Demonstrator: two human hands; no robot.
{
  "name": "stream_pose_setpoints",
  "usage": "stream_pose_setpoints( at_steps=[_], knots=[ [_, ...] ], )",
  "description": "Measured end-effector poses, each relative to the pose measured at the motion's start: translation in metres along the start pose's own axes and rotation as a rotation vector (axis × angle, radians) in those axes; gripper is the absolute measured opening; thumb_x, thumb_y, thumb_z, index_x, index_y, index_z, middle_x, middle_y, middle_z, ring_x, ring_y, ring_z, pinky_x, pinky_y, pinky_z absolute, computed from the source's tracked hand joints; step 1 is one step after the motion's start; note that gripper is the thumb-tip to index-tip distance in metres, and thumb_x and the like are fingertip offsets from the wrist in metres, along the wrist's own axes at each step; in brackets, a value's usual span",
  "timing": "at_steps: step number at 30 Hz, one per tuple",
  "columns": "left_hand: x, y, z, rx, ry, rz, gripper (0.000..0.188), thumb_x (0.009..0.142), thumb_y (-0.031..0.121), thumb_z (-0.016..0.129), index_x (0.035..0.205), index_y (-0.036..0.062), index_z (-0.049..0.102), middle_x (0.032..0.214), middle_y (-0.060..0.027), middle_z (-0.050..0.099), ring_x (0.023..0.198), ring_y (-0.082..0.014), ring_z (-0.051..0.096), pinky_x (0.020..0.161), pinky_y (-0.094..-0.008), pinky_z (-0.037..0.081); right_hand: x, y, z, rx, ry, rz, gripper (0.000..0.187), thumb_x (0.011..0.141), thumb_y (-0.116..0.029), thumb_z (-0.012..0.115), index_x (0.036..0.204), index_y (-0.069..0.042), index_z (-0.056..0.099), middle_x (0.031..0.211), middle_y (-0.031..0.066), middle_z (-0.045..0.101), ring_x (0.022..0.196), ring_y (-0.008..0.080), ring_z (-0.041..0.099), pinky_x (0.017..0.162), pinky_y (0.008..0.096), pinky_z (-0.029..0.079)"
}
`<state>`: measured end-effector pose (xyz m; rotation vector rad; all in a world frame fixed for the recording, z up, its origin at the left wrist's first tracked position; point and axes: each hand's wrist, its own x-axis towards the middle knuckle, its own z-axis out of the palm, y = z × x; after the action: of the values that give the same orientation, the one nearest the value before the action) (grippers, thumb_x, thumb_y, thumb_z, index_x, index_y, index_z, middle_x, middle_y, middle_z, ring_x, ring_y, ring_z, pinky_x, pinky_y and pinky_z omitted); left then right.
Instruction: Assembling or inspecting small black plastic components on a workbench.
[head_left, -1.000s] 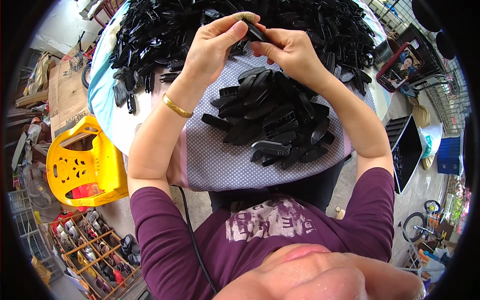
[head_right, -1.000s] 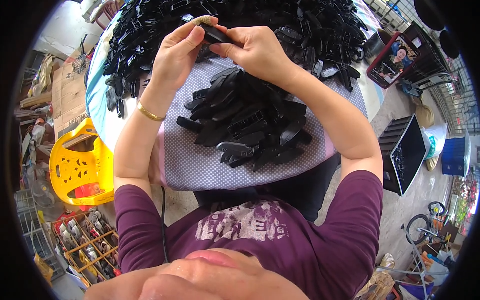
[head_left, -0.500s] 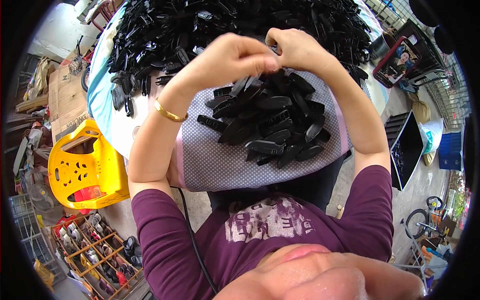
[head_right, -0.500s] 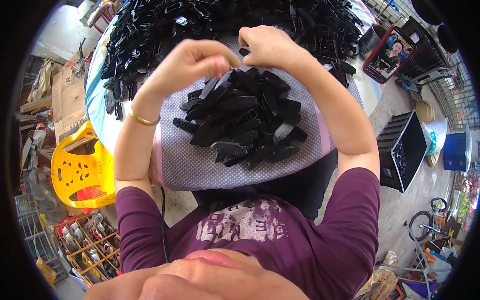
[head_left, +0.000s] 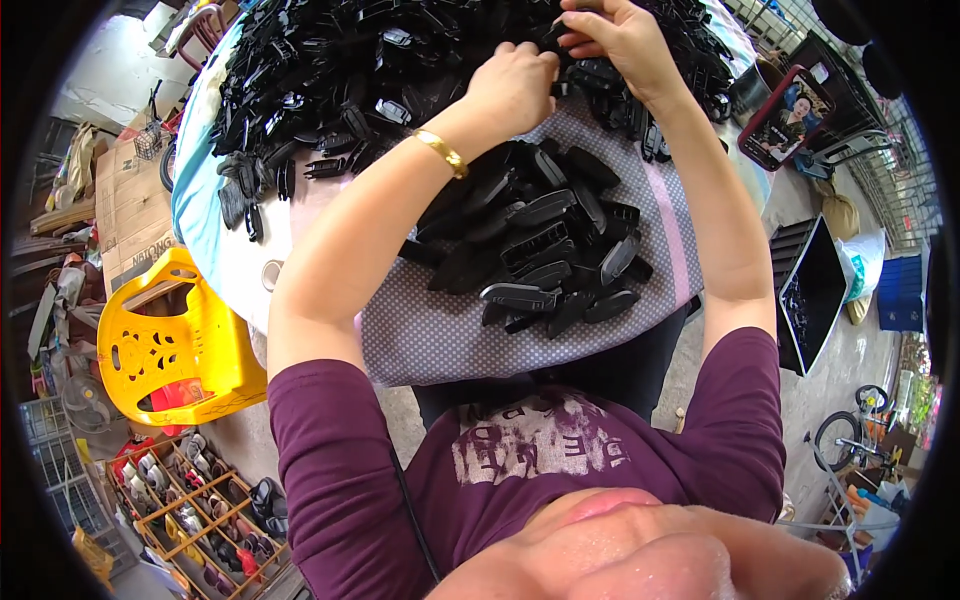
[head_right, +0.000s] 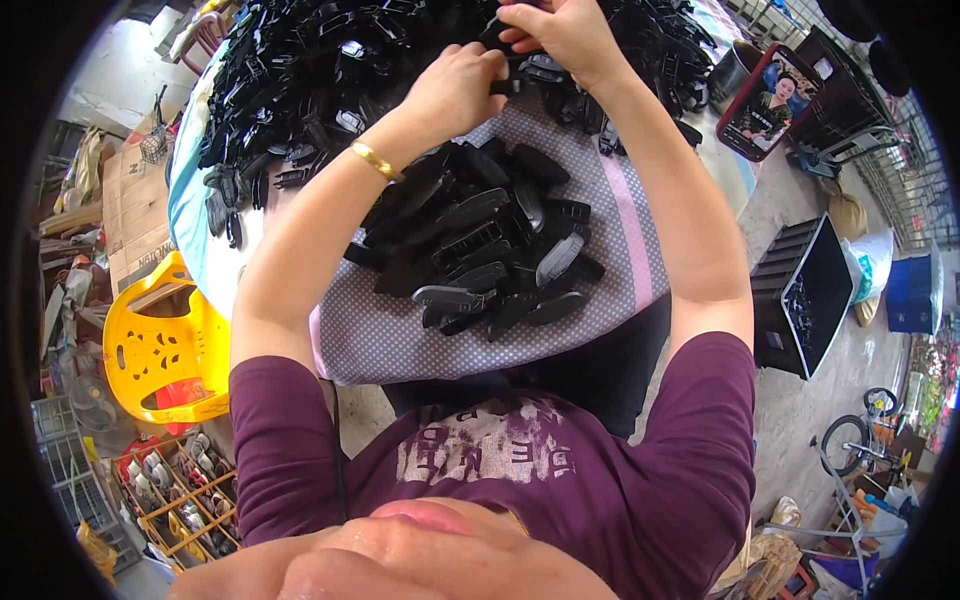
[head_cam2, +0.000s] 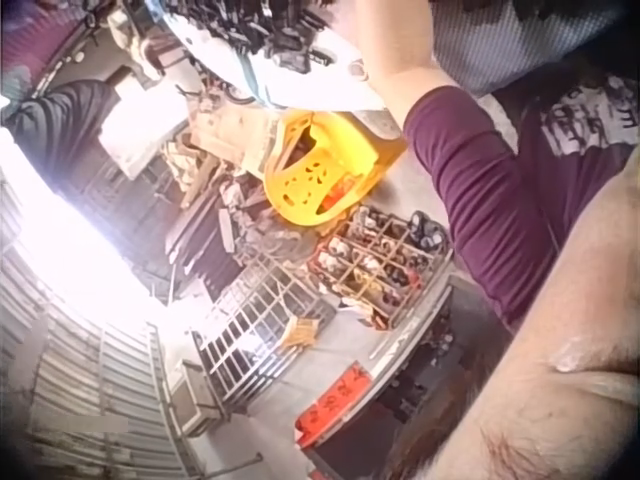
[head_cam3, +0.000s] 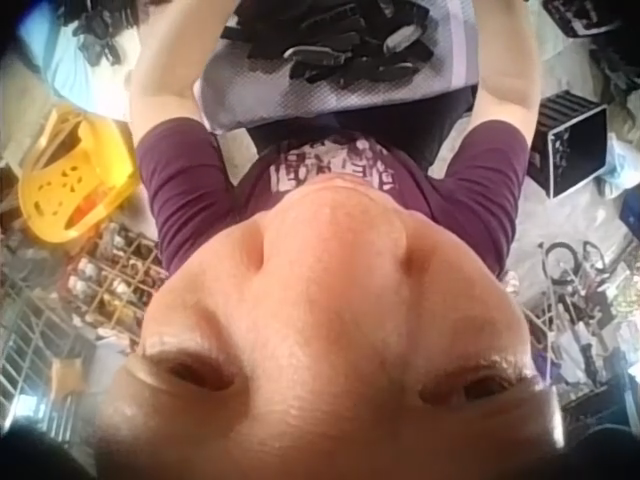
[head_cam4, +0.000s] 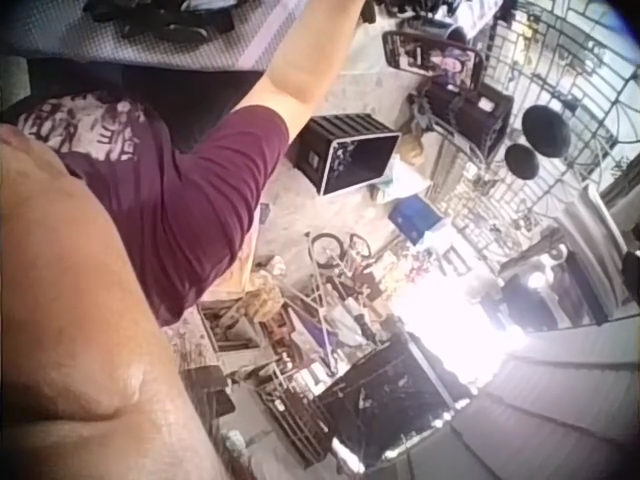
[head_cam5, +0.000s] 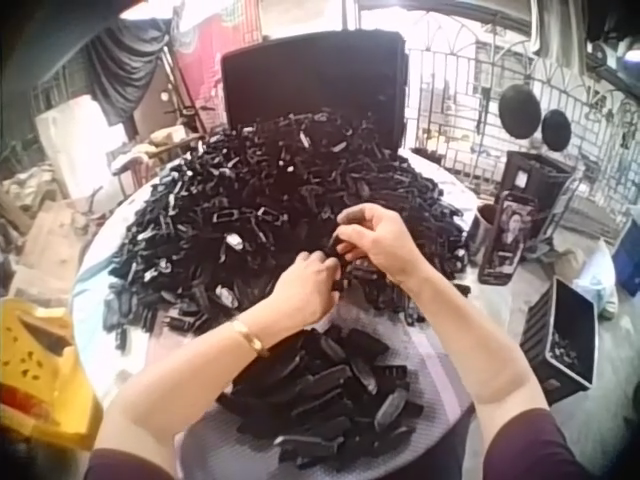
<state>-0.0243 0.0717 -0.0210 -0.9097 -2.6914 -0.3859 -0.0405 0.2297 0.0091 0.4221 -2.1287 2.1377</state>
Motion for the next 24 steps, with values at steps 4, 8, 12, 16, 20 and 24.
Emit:
stream_pose_setpoints(
  at_steps=[4, 8, 12, 16, 20, 24],
  knots=[
    [-0.021, -0.014, -0.027, -0.012, -0.201, -0.05, 0.031, 0.07, 0.019, 0.071, 0.093, 0.002, 0.058, 0.092, -0.0138, 0.057, 0.094, -0.0308, 0.055, 0.083, -0.0379, 0.046, -0.005, 0.001, 0.008, -0.117, -0.183, 0.041, 0.021, 0.081, -0.007, 0.062, 0.1, 0.002, 0.059, 0.081, 0.0056, 0.063, 0.068, 0.0111, 0.061, 0.059, 0.0236, 0.051],
    [-0.052, -0.024, -0.037, -0.09, -0.123, -0.186, 0.04, 0.071, 0.02, 0.071, 0.102, -0.0012, 0.056, 0.094, -0.0173, 0.06, 0.092, -0.0327, 0.057, 0.083, -0.039, 0.046, -0.007, 0.013, 0.014, -0.258, -0.479, -0.181, 0.031, 0.079, -0.002, 0.061, 0.111, 0.0, 0.059, 0.099, 0.0066, 0.063, 0.091, 0.0114, 0.06, 0.078, 0.0229, 0.05],
    [-0.063, -0.026, -0.038, -0.206, -0.004, -0.146, 0.036, 0.075, 0.017, 0.069, 0.105, -0.0007, 0.059, 0.096, -0.0174, 0.062, 0.092, -0.0307, 0.06, 0.083, -0.0355, 0.046, -0.019, 0.024, 0.03, -0.646, -0.442, -0.497, 0.031, 0.071, -0.003, 0.061, 0.101, -0.001, 0.064, 0.093, 0.0135, 0.065, 0.084, 0.0245, 0.063, 0.078, 0.0301, 0.05],
    [-0.064, -0.029, -0.049, -0.39, -0.119, -0.298, 0.026, 0.079, 0.008, 0.062, 0.103, -0.0007, 0.062, 0.097, -0.0175, 0.065, 0.088, -0.0284, 0.063, 0.08, -0.0325, 0.048, -0.022, 0.021, 0.027, -0.951, -0.494, -0.52, 0.03, 0.072, -0.004, 0.062, 0.101, -0.001, 0.062, 0.094, 0.0136, 0.064, 0.086, 0.0275, 0.062, 0.078, 0.0325, 0.05],
    [-0.065, -0.031, -0.036, -0.288, 0.025, -0.189, 0.028, 0.081, 0.006, 0.06, 0.108, 0.0009, 0.061, 0.093, -0.016, 0.066, 0.083, -0.0231, 0.065, 0.076, -0.0301, 0.05, -0.021, 0.02, 0.028, -0.965, -0.362, -0.483, 0.03, 0.073, -0.008, 0.065, 0.102, -0.002, 0.062, 0.095, 0.0128, 0.064, 0.087, 0.0264, 0.062, 0.079, 0.0323, 0.049],
    [-0.061, -0.037, -0.037, -1.131, 0.147, -0.412, 0.031, 0.088, -0.001, 0.05, 0.118, -0.0045, 0.053, 0.101, -0.0115, 0.063, 0.084, -0.019, 0.064, 0.076, -0.0272, 0.053, -0.02, 0.022, 0.034, -0.372, -0.273, -0.312, 0.034, 0.08, -0.012, 0.068, 0.111, 0.0, 0.061, 0.096, 0.007, 0.065, 0.088, 0.0139, 0.062, 0.081, 0.0266, 0.05]
  ],
)
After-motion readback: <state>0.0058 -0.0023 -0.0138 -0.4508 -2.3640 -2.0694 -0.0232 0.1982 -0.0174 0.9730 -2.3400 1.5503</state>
